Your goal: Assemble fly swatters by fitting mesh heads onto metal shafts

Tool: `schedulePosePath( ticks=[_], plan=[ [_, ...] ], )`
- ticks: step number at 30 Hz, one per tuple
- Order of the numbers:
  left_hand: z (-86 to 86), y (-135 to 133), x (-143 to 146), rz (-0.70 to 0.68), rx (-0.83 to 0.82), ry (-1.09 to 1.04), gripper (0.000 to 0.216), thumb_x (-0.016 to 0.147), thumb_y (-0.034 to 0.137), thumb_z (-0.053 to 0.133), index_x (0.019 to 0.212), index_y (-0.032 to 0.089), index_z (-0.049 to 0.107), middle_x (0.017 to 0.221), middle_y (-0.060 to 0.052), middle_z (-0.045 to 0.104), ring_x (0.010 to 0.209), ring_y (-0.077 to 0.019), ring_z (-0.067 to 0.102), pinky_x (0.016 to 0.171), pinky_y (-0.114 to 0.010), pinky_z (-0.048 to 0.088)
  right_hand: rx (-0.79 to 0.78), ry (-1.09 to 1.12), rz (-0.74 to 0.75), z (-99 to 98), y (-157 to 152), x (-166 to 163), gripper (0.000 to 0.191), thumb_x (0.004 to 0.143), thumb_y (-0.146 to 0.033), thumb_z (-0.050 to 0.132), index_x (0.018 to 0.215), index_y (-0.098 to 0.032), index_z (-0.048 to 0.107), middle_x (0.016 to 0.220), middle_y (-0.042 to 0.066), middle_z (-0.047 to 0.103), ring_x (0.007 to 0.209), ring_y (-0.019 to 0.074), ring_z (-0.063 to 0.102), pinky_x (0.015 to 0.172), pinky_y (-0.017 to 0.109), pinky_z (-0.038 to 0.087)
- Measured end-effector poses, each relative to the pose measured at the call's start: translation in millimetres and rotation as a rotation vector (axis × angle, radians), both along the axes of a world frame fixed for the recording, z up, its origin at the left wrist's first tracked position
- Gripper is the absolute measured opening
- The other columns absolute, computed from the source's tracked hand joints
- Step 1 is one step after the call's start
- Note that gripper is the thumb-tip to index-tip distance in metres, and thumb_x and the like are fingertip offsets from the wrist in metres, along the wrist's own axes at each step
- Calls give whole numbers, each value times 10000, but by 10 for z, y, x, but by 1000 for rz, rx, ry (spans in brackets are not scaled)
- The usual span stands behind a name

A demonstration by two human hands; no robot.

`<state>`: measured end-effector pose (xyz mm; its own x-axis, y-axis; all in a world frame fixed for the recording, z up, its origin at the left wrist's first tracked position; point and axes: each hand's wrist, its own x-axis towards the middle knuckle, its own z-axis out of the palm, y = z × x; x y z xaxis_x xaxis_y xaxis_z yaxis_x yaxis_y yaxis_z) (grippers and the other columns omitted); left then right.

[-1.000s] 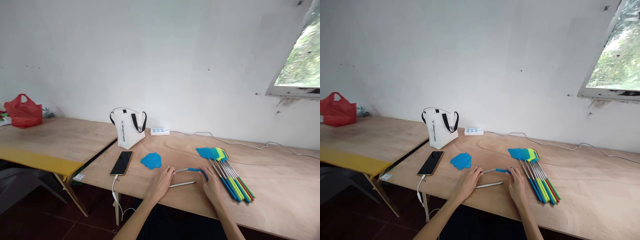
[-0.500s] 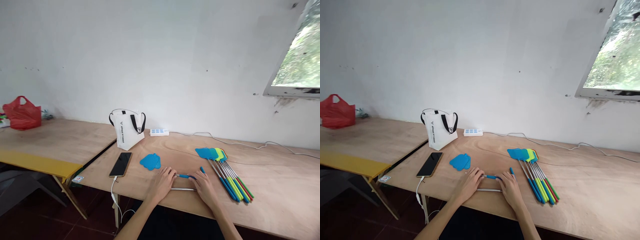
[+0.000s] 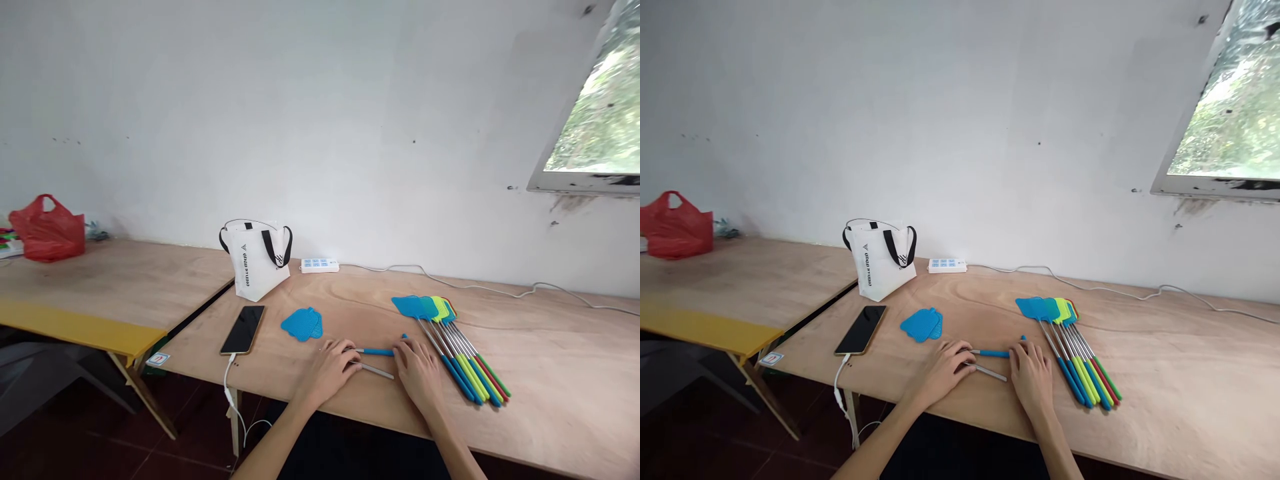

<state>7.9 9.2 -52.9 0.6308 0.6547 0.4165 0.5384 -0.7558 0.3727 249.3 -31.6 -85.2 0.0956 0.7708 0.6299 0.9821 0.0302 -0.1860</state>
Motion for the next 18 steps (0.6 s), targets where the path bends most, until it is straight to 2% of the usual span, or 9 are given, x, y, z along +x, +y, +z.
schedulePosePath(
  ticks=[4,7,10,12,15,18],
  plan=[
    [56,-5,13,93,-50,22,152,1036,297,547,973,238,672,1066,-5,686,1046,-205,618,945,-365,433,19,-14,-35,-61,8,55,316,983,-240,382,1053,-244,690,1214,118,665,1119,294,578,873,432,443],
    [85,-13,12,148,-59,41,121,1029,256,552,965,226,650,1054,-7,689,1033,-205,617,930,-362,430,26,-14,-79,-104,11,125,335,964,-239,379,1118,-231,676,1279,161,624,1149,340,559,858,466,451],
    [83,-11,5,185,-53,51,120,1031,237,542,958,224,637,1062,-11,688,1039,-208,617,924,-363,420,15,-13,-152,-144,15,186,364,964,-272,381,1180,-198,665,1163,218,635,1064,378,577,808,493,443],
    [69,-1,0,201,-50,45,123,1036,228,532,958,226,627,1067,-11,680,1045,-208,617,918,-360,413,2,-6,-167,-156,19,208,384,951,-234,383,1216,-193,657,1049,212,642,993,365,591,773,473,438],
    [42,22,-4,212,-36,14,126,1043,218,515,968,225,616,1102,-13,657,1069,-203,612,930,-362,396,-14,56,-86,-121,24,209,454,913,-132,358,1260,-213,639,998,165,639,962,323,600,781,441,452],
    [22,43,-3,235,-21,5,124,1051,224,502,989,219,609,1117,-16,643,1073,-202,604,925,-370,380,-20,187,136,-31,22,170,464,937,-136,339,1297,-244,612,1059,113,632,1009,278,604,859,423,487]
  ],
)
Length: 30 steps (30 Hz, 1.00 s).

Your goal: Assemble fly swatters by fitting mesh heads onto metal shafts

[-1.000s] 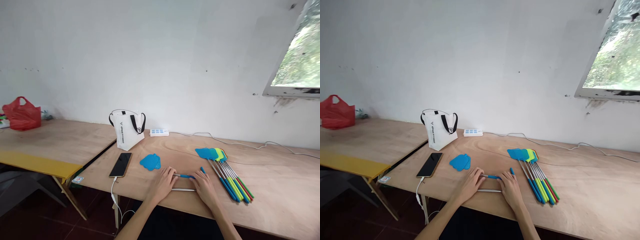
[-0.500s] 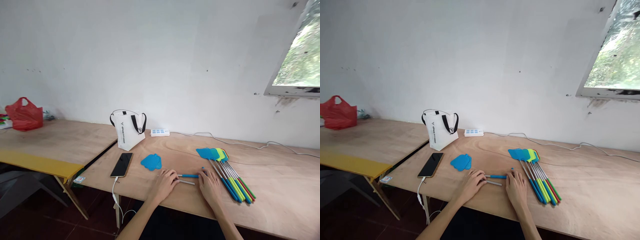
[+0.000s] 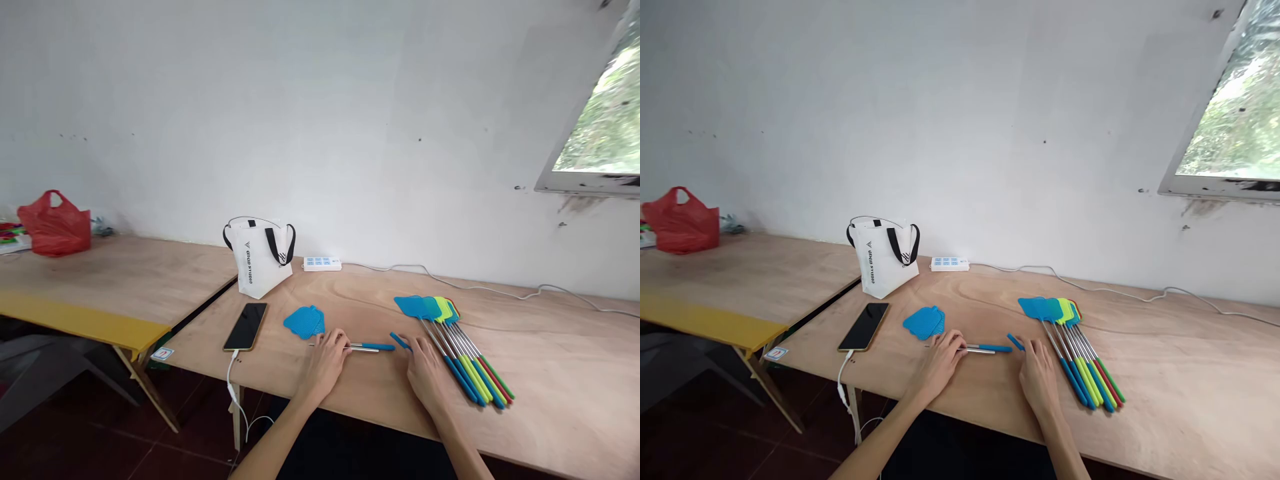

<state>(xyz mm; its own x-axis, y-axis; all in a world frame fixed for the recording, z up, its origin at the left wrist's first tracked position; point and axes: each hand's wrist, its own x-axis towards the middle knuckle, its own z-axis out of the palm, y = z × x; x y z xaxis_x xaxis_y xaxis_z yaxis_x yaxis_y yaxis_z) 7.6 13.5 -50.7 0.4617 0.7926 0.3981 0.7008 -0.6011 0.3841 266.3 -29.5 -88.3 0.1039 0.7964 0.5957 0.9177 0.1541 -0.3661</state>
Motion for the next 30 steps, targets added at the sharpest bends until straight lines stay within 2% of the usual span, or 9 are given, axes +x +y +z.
schedulePosePath(
  ticks=[2,5,9,16,21,30],
  plan=[
    [-9,11,1,14,-1,10,137,1060,236,486,999,215,606,1106,-20,647,1055,-204,604,906,-373,377,4,69,134,59,-11,-45,439,955,-161,352,1283,-270,623,1085,87,626,1028,251,604,903,409,501],
    [-23,25,0,25,-7,19,163,1071,253,456,1001,215,598,1081,-25,658,1036,-212,605,888,-373,380,-15,93,226,107,-37,-117,479,917,-113,365,1250,-296,657,1083,78,622,1030,247,596,926,418,513],
    [-53,47,-4,10,-22,-10,168,1074,253,436,999,217,582,1055,-30,659,1007,-209,602,872,-349,410,-17,83,210,107,-56,-152,572,839,-44,366,1244,-310,670,1064,80,611,1031,262,582,922,445,524],
    [-26,32,0,-27,-68,-65,154,1065,241,434,998,233,573,1039,-30,645,991,-202,594,875,-334,455,11,75,178,74,-29,-115,596,804,-30,375,1243,-309,666,1060,74,605,1018,254,580,916,436,532],
    [23,7,-6,-38,-92,-80,119,1047,216,474,983,229,574,1037,-25,645,993,-194,592,871,-322,458,12,98,153,62,-26,-114,514,833,-64,381,1189,-291,673,1071,73,585,1036,251,575,923,433,529],
    [63,-20,-25,-107,-81,-63,148,1061,268,455,1008,234,589,1052,-30,649,1009,-201,593,895,-335,454,-5,175,255,146,-56,-143,444,937,-142,355,1186,-286,693,1071,91,597,1027,249,598,928,427,532]
  ],
)
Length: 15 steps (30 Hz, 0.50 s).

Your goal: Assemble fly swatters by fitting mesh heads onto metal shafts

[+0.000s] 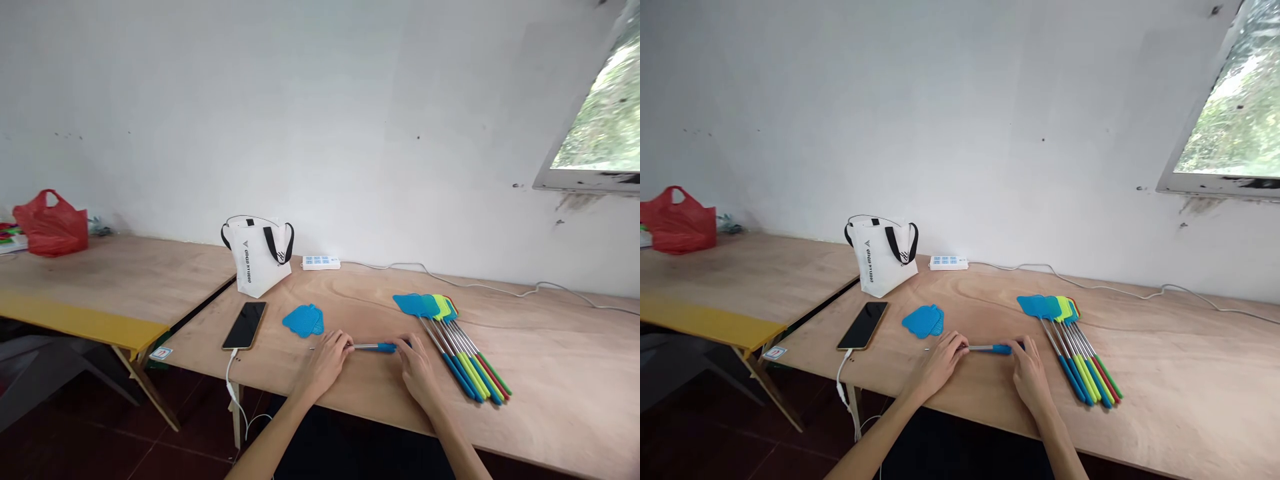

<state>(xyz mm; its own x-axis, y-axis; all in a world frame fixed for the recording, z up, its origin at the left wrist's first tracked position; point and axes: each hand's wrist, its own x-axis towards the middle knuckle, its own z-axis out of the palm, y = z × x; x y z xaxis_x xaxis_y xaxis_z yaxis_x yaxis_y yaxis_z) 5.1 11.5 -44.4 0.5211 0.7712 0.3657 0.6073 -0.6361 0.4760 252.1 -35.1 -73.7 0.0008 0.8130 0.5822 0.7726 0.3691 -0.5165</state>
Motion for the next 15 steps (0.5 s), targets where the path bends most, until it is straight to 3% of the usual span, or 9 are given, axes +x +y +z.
schedulePosePath(
  ticks=[6,15],
  plan=[
    [16,-26,-5,-59,5,-16,143,1064,279,464,1014,250,594,1064,-8,654,1028,-182,596,905,-306,455,-88,41,201,97,-43,-101,409,1017,-261,345,1180,-268,720,1104,108,635,999,228,647,876,348,555],
    [65,-49,-17,-83,16,-6,87,1034,237,549,987,241,623,1072,0,675,1045,-188,598,913,-306,445,-152,60,256,126,-60,-113,387,1045,-336,359,1149,-274,727,1079,89,686,1005,227,670,897,354,544]
  ],
)
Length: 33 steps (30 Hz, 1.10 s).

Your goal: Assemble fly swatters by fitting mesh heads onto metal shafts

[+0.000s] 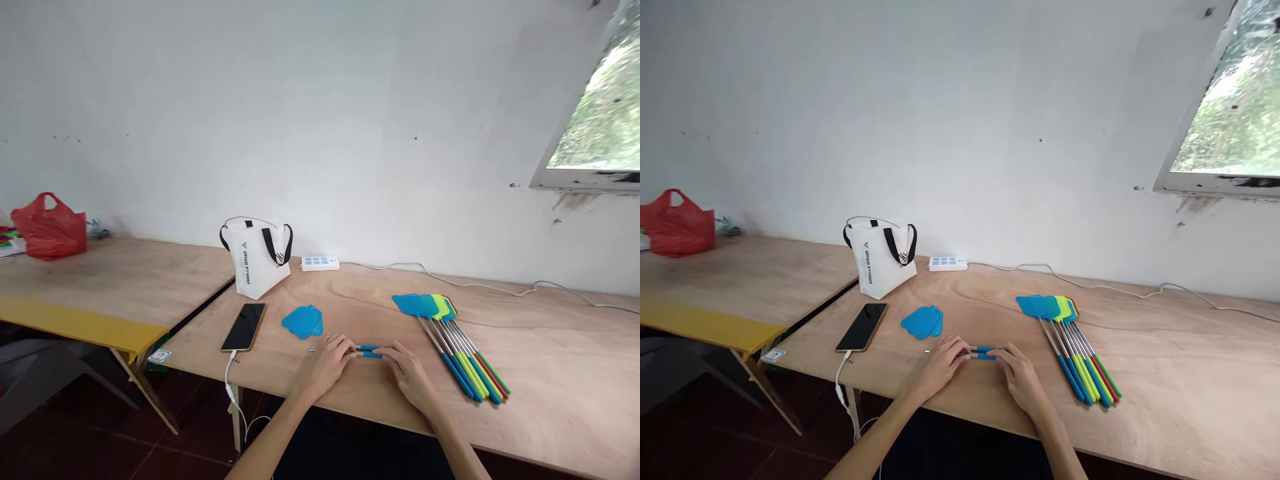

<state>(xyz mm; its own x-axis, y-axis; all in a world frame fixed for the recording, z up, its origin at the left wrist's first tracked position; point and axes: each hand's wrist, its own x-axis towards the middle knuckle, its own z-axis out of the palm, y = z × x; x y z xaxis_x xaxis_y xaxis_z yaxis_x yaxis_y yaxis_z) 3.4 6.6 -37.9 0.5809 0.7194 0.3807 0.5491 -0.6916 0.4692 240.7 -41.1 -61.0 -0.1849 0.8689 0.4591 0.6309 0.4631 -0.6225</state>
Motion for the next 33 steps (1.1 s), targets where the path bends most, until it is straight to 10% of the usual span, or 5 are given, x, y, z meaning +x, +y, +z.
schedulePosePath(
  ticks=[12,33],
  plan=[
    [-121,19,27,25,83,35,43,979,277,640,997,241,653,1092,-15,651,1063,-215,587,941,-363,453,54,-310,-121,-35,11,-45,362,997,-415,522,1336,-337,622,1421,54,608,1338,263,525,1115,488,407],
    [-198,38,49,229,129,68,240,993,218,518,1225,232,580,1343,-92,626,1314,-272,540,1157,-542,364,90,-381,-395,-154,69,30,251,976,-232,418,1036,-259,660,1119,64,686,1070,248,624,917,406,461]
  ],
)
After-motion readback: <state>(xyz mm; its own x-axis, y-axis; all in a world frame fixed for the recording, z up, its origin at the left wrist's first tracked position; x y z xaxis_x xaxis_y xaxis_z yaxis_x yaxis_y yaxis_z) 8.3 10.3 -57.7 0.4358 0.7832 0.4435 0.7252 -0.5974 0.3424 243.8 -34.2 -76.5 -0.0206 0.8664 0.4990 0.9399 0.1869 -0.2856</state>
